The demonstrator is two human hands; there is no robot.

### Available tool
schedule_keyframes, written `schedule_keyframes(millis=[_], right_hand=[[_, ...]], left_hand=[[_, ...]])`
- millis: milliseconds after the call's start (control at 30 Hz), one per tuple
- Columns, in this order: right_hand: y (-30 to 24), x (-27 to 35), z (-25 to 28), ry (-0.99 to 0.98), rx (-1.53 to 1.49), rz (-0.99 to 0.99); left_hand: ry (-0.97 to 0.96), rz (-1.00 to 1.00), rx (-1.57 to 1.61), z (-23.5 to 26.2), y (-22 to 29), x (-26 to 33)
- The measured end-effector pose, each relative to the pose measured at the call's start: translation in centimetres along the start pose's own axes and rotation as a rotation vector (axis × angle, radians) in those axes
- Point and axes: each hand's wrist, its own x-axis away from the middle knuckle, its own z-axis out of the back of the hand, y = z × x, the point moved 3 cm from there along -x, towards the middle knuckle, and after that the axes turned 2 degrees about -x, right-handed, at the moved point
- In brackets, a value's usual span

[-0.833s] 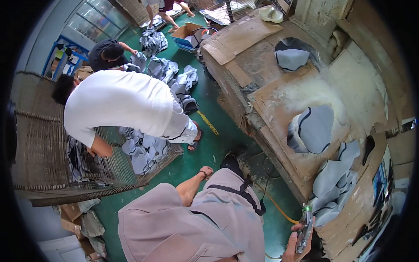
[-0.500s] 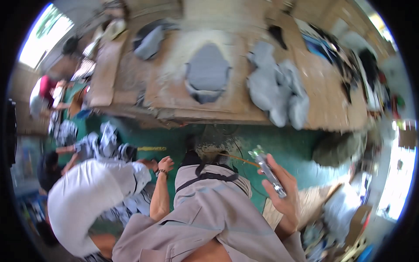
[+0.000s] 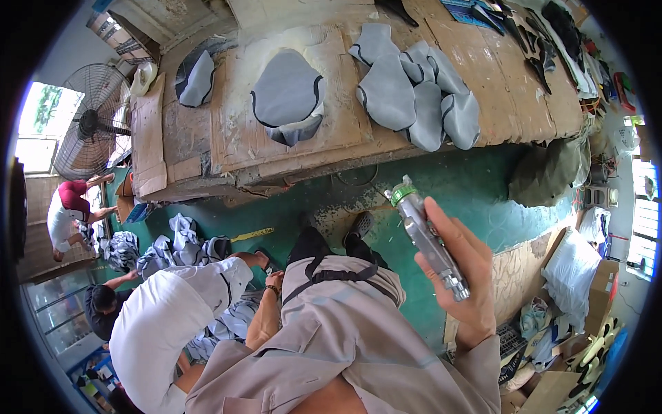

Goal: Applying spray adhesive to foam padding components on a workbench in a manufacturing setting.

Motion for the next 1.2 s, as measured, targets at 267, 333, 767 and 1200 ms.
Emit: schedule_keyframes(millis=[267,333,767,1200], right_hand=[[-6.9,0.5,-3.1,-0.052,0.156,-0.076],[-8.1,0.3,-4.3,0.050,0.168,-0.024],[-14.2,-1.1,-11.5,0.086,0.283,0.027],[-21.4,0.1,-19.6,-0.049,0.412,0.137]], left_hand=[[-0.013,0.106,0.046,1.6,4.4,-5.7],[-0.014,0.091,0.117,1.2,6.7,-6.0],[-0.108,-0.003,0.008,3.3,12.8,-9.6],[-0.192,0.012,-0.097,6.3,10.5,-10.8]])
